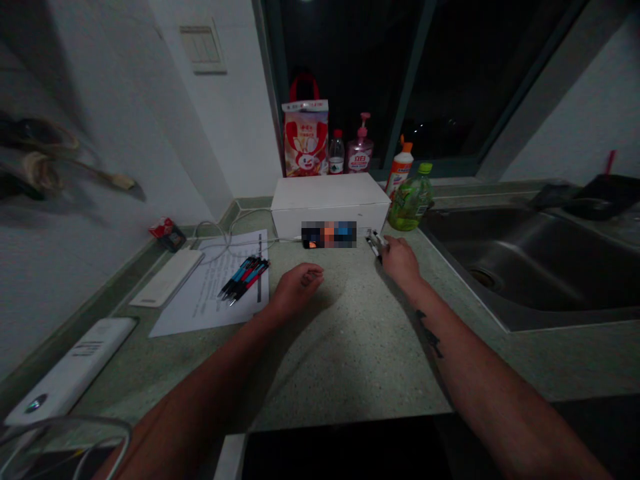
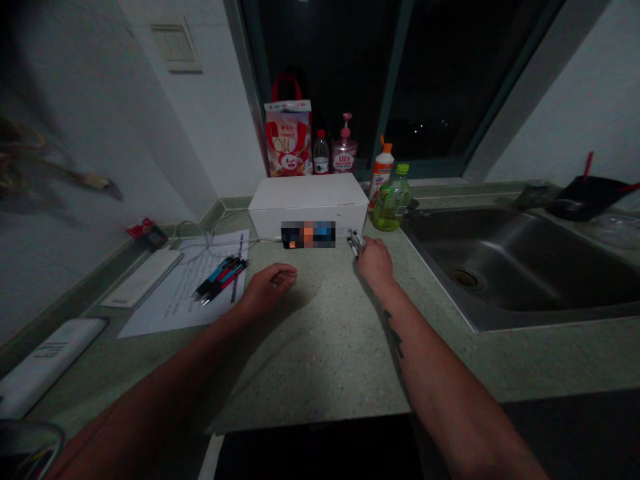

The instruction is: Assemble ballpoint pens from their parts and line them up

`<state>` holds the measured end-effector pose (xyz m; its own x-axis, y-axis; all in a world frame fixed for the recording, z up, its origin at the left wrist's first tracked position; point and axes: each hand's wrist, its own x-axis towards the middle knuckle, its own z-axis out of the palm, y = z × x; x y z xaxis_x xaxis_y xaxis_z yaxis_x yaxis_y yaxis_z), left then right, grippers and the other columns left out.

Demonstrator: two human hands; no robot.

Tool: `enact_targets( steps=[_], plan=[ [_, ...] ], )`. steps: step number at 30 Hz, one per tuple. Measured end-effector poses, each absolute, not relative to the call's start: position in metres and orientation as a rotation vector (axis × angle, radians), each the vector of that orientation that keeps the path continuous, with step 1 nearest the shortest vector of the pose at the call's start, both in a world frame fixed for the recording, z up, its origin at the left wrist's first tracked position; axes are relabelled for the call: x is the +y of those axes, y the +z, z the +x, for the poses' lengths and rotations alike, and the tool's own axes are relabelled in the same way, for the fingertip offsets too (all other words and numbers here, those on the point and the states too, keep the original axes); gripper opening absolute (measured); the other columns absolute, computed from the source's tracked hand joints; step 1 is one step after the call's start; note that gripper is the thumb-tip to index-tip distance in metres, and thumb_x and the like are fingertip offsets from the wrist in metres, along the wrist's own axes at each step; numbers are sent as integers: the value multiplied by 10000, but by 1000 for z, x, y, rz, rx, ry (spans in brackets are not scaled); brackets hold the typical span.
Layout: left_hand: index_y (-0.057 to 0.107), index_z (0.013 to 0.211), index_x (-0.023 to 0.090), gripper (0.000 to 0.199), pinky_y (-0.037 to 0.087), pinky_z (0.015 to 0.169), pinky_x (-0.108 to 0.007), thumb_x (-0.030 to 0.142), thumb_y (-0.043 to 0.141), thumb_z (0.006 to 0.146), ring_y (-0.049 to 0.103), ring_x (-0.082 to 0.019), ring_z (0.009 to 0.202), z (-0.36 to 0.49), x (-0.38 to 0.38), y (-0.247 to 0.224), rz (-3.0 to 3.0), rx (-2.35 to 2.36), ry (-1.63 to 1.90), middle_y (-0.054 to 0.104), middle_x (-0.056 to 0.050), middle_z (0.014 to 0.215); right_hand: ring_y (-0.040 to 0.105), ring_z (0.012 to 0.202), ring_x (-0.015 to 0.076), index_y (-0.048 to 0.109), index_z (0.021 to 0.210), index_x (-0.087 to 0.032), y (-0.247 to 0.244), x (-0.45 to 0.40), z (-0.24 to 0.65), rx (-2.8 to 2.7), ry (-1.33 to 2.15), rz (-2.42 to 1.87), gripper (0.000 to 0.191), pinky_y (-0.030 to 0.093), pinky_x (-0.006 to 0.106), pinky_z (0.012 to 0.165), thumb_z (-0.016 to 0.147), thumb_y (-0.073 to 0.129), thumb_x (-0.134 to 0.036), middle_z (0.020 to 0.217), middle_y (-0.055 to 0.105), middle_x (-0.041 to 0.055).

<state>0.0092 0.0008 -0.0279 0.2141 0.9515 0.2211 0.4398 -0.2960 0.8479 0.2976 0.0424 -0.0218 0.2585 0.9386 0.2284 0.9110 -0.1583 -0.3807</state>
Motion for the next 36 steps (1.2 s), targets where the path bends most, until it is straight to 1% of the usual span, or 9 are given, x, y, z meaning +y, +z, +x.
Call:
enact_targets(
  steps=[4, 7, 10, 17, 20, 24, 28, 32, 36],
  plan=[
    [767, 1003, 220, 172, 568, 807, -328, 278, 697, 857, 691, -188, 806, 9, 2, -28, 1893, 1336, 1000, 789, -39, 940, 672, 1229, 323, 669, 1445, -42, -27, 45, 294, -1682, 70, -2143, 484, 474, 383, 1067, 1023, 470, -171, 1326, 693, 254],
    [772, 1008, 230, 172, 561, 810, -335, 270, 702, 856, 680, -202, 800, 7, 2, -24, 1921, 1420, 978, 766, -28, 888, 678, 1207, 340, 694, 1396, -66, -25, 42, 293, -1667, 77, -2186, 469, 503, 398, 1020, 1029, 533, -309, 1327, 689, 247],
    [768, 992, 241, 149, 559, 884, -377, 232, 710, 854, 688, -236, 835, 1, 4, -19, 1973, 1539, 971, 762, -47, 903, 682, 1189, 358, 697, 1378, -76, -23, 37, 291, -1694, 95, -2222, 516, 519, 403, 980, 986, 630, -405, 1313, 688, 247],
    [733, 1110, 163, 240, 515, 1006, -460, 241, 582, 941, 683, -376, 1129, -26, 13, -5, 2225, 2003, 684, 745, -197, 1136, 697, 1139, 329, 718, 1326, -93, -25, 40, 288, -1734, 88, -2228, 401, 524, 386, 925, 991, 549, -235, 1265, 704, 232],
    [722, 1132, 119, 289, 512, 963, -473, 223, 518, 956, 666, -407, 1142, -37, 14, 1, 2259, 2231, 441, 717, -248, 1171, 696, 1140, 333, 724, 1315, -102, -24, 40, 287, -1751, 74, -2222, 389, 523, 386, 914, 999, 546, -239, 1265, 706, 227],
    [707, 1186, 68, 377, 516, 883, -447, 164, 397, 996, 682, -402, 1122, -45, 14, 5, 2230, 2400, 176, 713, -287, 1181, 685, 1169, 350, 709, 1337, -84, -20, 37, 285, -1762, 57, -2222, 408, 523, 395, 926, 1012, 566, -285, 1294, 695, 235],
    [721, 1196, 68, 404, 535, 883, -432, 118, 367, 1006, 711, -379, 1113, -47, 15, 4, 2216, 2392, 34, 734, -282, 1186, 677, 1171, 360, 692, 1364, -69, -16, 32, 281, -1755, 6, -2191, 439, 518, 410, 941, 1021, 562, -310, 1289, 692, 243],
    [737, 1198, 88, 405, 557, 921, -432, 107, 379, 1010, 723, -353, 1132, -46, 18, 4, 2221, 2351, -115, 749, -254, 1191, 674, 1154, 359, 713, 1311, -57, -15, 28, 276, -1785, -54, -2082, 401, 516, 424, 965, 1012, 550, -267, 1252, 706, 235],
    [736, 1175, 102, 340, 554, 950, -430, 132, 440, 1010, 722, -339, 1120, -37, 17, 6, 2300, 2252, -13, 749, -219, 1179, 680, 1115, 324, 746, 1247, -113, -15, 23, 261, -1884, 0, -1804, 338, 522, 420, 976, 1022, 531, -244, 1200, 735, 191]
  ],
)
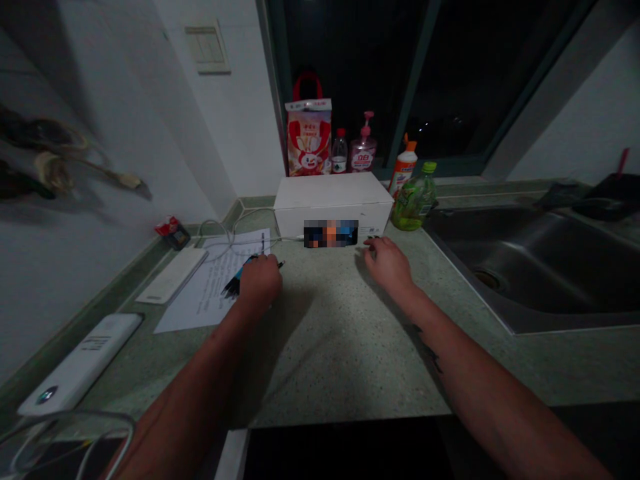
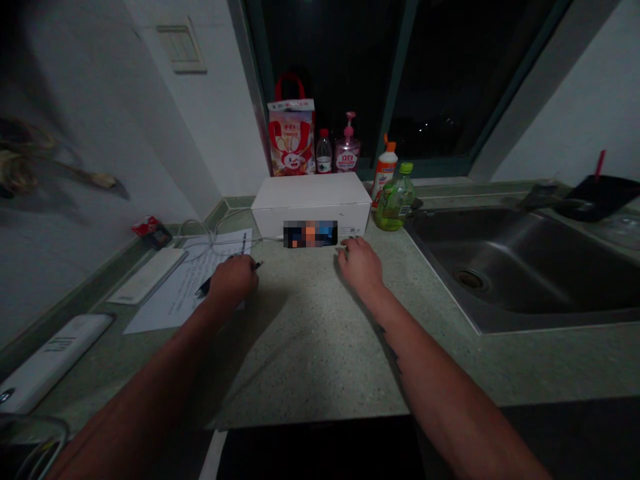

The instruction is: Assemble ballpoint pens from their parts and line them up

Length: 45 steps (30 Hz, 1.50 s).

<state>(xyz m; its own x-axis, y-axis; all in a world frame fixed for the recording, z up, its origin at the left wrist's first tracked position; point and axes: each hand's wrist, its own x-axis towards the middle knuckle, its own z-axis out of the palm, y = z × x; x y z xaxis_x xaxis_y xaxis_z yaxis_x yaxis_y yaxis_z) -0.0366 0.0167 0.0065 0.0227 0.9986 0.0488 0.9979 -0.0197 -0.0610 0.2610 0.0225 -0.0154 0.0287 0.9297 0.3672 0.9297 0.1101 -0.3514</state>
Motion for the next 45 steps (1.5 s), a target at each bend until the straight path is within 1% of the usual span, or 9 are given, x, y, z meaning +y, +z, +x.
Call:
enact_targets(
  steps=[6, 12, 27, 33, 37, 38, 41, 43, 45],
  plan=[
    [733, 1175, 224, 233, 564, 946, -353, 192, 600, 987, 724, -252, 1085, -4, 2, -8, -2665, -1940, -731, 758, -91, 1192, 653, 1240, 288, 698, 1356, -190, -20, 4, 223, -2245, 207, -1262, 338, 505, 412, 1057, 1035, 633, -278, 1301, 732, 138],
    [741, 1116, 244, 188, 588, 875, -347, 205, 690, 939, 754, -230, 939, 9, -3, -27, -2862, -1965, -1202, 803, -36, 1041, 723, 1078, 250, 782, 1182, -244, -19, 3, 221, -2350, 375, -1301, 210, 531, 365, 923, 1084, 602, -289, 1137, 794, 86],
    [794, 924, 234, 137, 566, 936, -388, 240, 657, 918, 729, -235, 936, 4, 1, -13, -2754, -2034, -1279, 814, -44, 959, 723, 1060, 260, 833, 1118, -275, -17, 7, 231, -2301, 479, -1259, 251, 529, 402, 949, 1082, 585, -264, 1110, 801, 91],
    [658, 613, 222, 438, 547, 812, -364, 390, 523, 995, 671, -210, 694, 7, -1, -13, -2726, -2245, -1281, 698, -29, 662, 700, 1037, 254, 813, 1129, -232, -13, 7, 234, -2307, 376, -1236, 196, 519, 383, 913, 1070, 628, -254, 1064, 773, 97],
    [742, 918, 210, 113, 564, 826, -336, 301, 719, 854, 728, -208, 828, 8, 0, -16, -2671, -2280, -1494, 773, -21, 847, 694, 1048, 260, 804, 1131, -227, -15, 7, 234, -2315, 346, -1276, 194, 518, 384, 920, 1075, 621, -260, 1065, 769, 101],
    [741, 985, 213, 177, 565, 826, -326, 258, 749, 814, 735, -205, 853, 8, 0, -17, -2660, -2274, -1530, 784, -17, 892, 694, 1051, 260, 802, 1137, -228, -15, 7, 234, -2313, 346, -1285, 197, 517, 382, 923, 1076, 617, -261, 1066, 770, 100],
    [726, 885, 222, 63, 557, 786, -318, 280, 707, 871, 725, -204, 802, 8, 0, -17, -2670, -2290, -1416, 771, -8, 816, 693, 1051, 254, 797, 1146, -229, -15, 8, 235, -2287, 361, -1298, 209, 515, 373, 921, 1081, 601, -265, 1076, 771, 96],
    [712, 820, 222, 168, 552, 764, -321, 340, 660, 928, 713, -205, 764, 7, 0, -17, -2697, -2302, -1345, 752, -9, 754, 690, 1050, 252, 794, 1141, -227, -15, 9, 236, -2272, 365, -1294, 213, 514, 371, 918, 1083, 594, -269, 1085, 770, 97],
    [729, 912, 215, 120, 559, 773, -317, 330, 699, 896, 720, -201, 788, 7, 0, -17, -2705, -2272, -1406, 773, -13, 825, 687, 1046, 252, 792, 1138, -231, -16, 9, 236, -2271, 365, -1292, 211, 512, 372, 913, 1083, 593, -271, 1083, 769, 96]
  ],
)
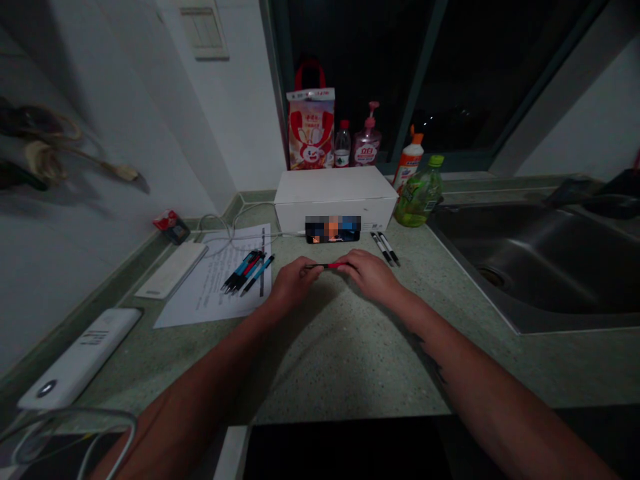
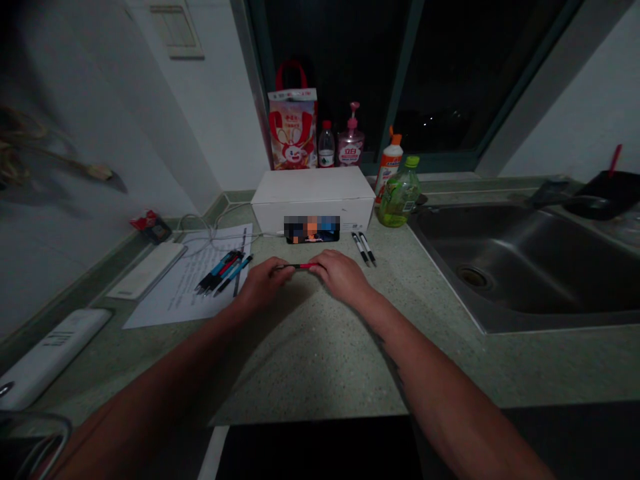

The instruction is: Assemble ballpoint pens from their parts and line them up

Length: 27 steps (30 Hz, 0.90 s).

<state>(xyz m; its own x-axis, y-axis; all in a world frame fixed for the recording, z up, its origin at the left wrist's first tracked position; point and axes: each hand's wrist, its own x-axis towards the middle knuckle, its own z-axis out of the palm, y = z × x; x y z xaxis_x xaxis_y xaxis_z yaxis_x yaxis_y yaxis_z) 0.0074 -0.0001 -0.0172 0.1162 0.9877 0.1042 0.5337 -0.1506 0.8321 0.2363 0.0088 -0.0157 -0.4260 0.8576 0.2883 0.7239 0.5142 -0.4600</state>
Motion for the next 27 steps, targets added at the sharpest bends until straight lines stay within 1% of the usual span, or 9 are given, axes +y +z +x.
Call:
enact_targets(
  steps=[3, 7, 12, 13, 16, 19, 21, 23, 27],
  plan=[
    [736, 992, 216, 157, 564, 808, -318, 292, 729, 855, 724, -196, 840, 7, 0, -17, 1787, 1456, 970, 791, -21, 927, 683, 1043, 254, 790, 1129, -243, -16, 8, 236, -2286, 357, -1290, 201, 511, 374, 907, 1081, 596, -268, 1066, 765, 90],
    [691, 753, 217, 297, 553, 797, -343, 390, 596, 975, 697, -208, 772, 6, 1, -18, 1832, 1516, 860, 743, -28, 761, 680, 1049, 257, 792, 1128, -246, -16, 7, 234, -2313, 343, -1277, 197, 510, 379, 915, 1081, 603, -272, 1066, 760, 91],
    [741, 979, 215, 163, 565, 843, -328, 280, 757, 830, 740, -212, 895, 9, 0, -20, 1806, 1430, 934, 797, -29, 951, 686, 1054, 261, 801, 1133, -245, -15, 5, 233, -2326, 344, -1272, 199, 510, 384, 916, 1078, 611, -269, 1067, 760, 92],
    [741, 915, 218, 98, 564, 843, -337, 301, 728, 865, 737, -217, 879, 9, -1, -20, 1835, 1441, 904, 795, -29, 914, 687, 1055, 262, 801, 1130, -246, -15, 5, 233, -2322, 343, -1269, 196, 511, 385, 914, 1076, 614, -266, 1069, 761, 92],
    [710, 757, 218, 304, 562, 816, -366, 391, 599, 980, 718, -226, 790, 8, -1, -22, 1867, 1494, 816, 765, -38, 779, 683, 1056, 259, 797, 1115, -245, -15, 5, 232, -2315, 337, -1260, 185, 509, 380, 910, 1075, 618, -269, 1066, 761, 90],
    [750, 944, 206, 142, 575, 845, -347, 334, 707, 899, 747, -221, 874, 9, 0, -24, 1820, 1427, 890, 798, -46, 915, 680, 1054, 255, 791, 1113, -244, -16, 5, 232, -2319, 340, -1259, 191, 504, 376, 913, 1081, 605, -273, 1063, 757, 88],
    [754, 1019, 214, 175, 573, 877, -335, 280, 738, 858, 751, -215, 934, 9, -1, -23, 1842, 1377, 925, 808, -45, 1004, 679, 1054, 257, 788, 1116, -243, -16, 5, 231, -2319, 344, -1258, 191, 504, 379, 917, 1081, 601, -267, 1066, 756, 89],
    [754, 914, 220, 121, 563, 864, -346, 302, 665, 922, 737, -216, 886, 9, -2, -20, 1907, 1404, 879, 802, -39, 934, 679, 1060, 260, 785, 1113, -240, -15, 4, 231, -2315, 344, -1255, 178, 505, 382, 921, 1074, 613, -264, 1070, 754, 91],
    [712, 752, 223, 334, 545, 805, -359, 362, 544, 1005, 701, -224, 776, 9, -5, -16, 1952, 1480, 779, 761, -38, 775, 679, 1070, 255, 780, 1108, -238, -13, 2, 230, -2307, 344, -1229, 152, 509, 373, 928, 1057, 638, -261, 1084, 746, 88]
  ],
)
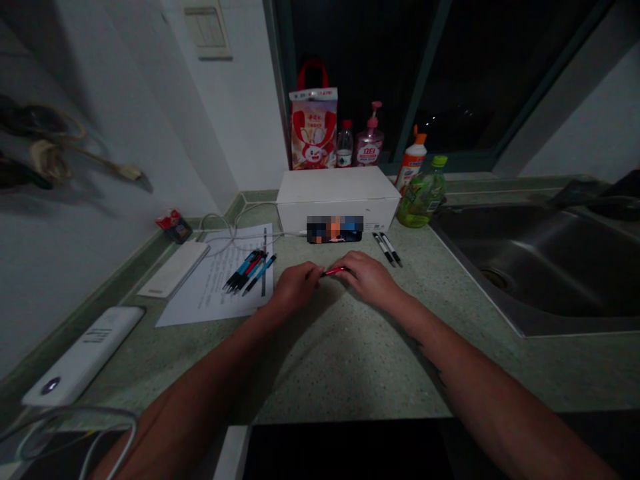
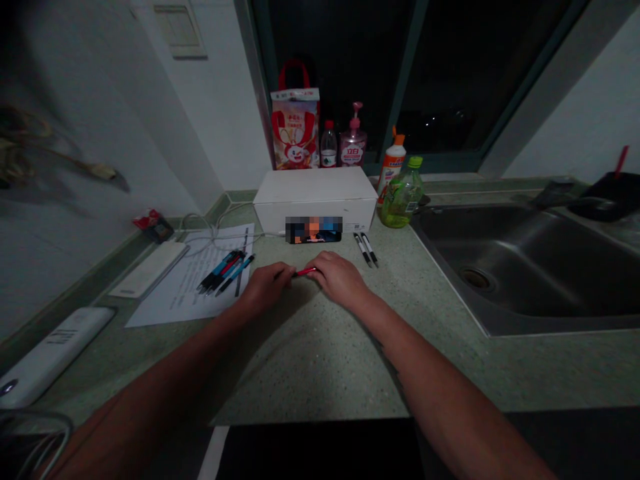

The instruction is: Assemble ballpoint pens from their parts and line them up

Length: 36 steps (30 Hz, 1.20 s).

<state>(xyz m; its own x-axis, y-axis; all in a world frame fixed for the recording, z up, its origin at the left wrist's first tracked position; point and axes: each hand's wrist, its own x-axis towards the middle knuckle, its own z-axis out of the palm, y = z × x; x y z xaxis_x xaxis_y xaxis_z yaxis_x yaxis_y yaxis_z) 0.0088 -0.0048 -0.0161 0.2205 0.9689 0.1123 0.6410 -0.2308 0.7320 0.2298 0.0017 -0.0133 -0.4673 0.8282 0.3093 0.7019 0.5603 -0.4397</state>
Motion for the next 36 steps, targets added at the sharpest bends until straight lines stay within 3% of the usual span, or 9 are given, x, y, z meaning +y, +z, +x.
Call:
enact_targets(
  steps=[3, 5, 10, 17, 23, 28, 36],
  plan=[
    [768, 940, 229, 156, 560, 832, -345, 329, 648, 946, 739, -228, 872, 10, -5, -18, 1916, 1371, 819, 814, -38, 938, 685, 1066, 253, 778, 1101, -230, -13, 1, 229, -2282, 341, -1251, 138, 515, 367, 921, 1037, 655, -224, 1090, 749, 88],
    [785, 996, 232, 140, 566, 855, -351, 295, 692, 915, 747, -239, 924, 10, -4, -21, 1953, 1359, 849, 820, -49, 1006, 694, 1067, 259, 779, 1114, -230, -13, 1, 228, -2272, 358, -1281, 133, 522, 371, 914, 1021, 684, -229, 1102, 757, 91],
    [806, 989, 242, 131, 574, 897, -380, 270, 702, 914, 731, -247, 945, 9, -2, -24, 2106, 1417, 878, 804, -62, 1013, 711, 1072, 265, 795, 1173, -242, -16, 2, 224, -2331, 474, -1289, 212, 528, 393, 933, 1070, 635, -337, 1149, 785, 103],
    [793, 1019, 252, 151, 578, 888, -377, 311, 680, 938, 743, -247, 949, 11, -6, -22, 2021, 1417, 841, 828, -60, 1045, 668, 1065, 258, 802, 1063, -244, -15, 2, 226, -2297, 348, -1193, 166, 501, 385, 951, 1057, 645, -299, 1058, 745, 90],
    [772, 895, 226, 199, 570, 816, -353, 324, 612, 961, 731, -231, 842, 11, -5, -20, 1972, 1427, 839, 801, -40, 891, 648, 1057, 261, 772, 999, -244, -12, 1, 230, -2203, 261, -1203, 175, 490, 383, 937, 1031, 617, -171, 1039, 731, 83],
    [772, 997, 235, 152, 566, 892, -352, 223, 650, 908, 747, -230, 946, 9, -2, -20, 1973, 1467, 879, 818, -47, 1016, 654, 1068, 282, 792, 1032, -250, -13, 5, 235, -2255, 210, -1265, 154, 488, 413, 949, 1039, 641, -224, 1075, 752, 95],
    [742, 929, 255, 105, 544, 827, -335, 213, 646, 919, 723, -221, 867, -1, 5, -17, 1990, 1703, 855, 800, -28, 940, 676, 1099, 310, 827, 1164, -232, -15, 10, 241, -2237, 107, -1508, 248, 491, 435, 970, 1076, 599, -270, 1153, 756, 140]
  ],
)
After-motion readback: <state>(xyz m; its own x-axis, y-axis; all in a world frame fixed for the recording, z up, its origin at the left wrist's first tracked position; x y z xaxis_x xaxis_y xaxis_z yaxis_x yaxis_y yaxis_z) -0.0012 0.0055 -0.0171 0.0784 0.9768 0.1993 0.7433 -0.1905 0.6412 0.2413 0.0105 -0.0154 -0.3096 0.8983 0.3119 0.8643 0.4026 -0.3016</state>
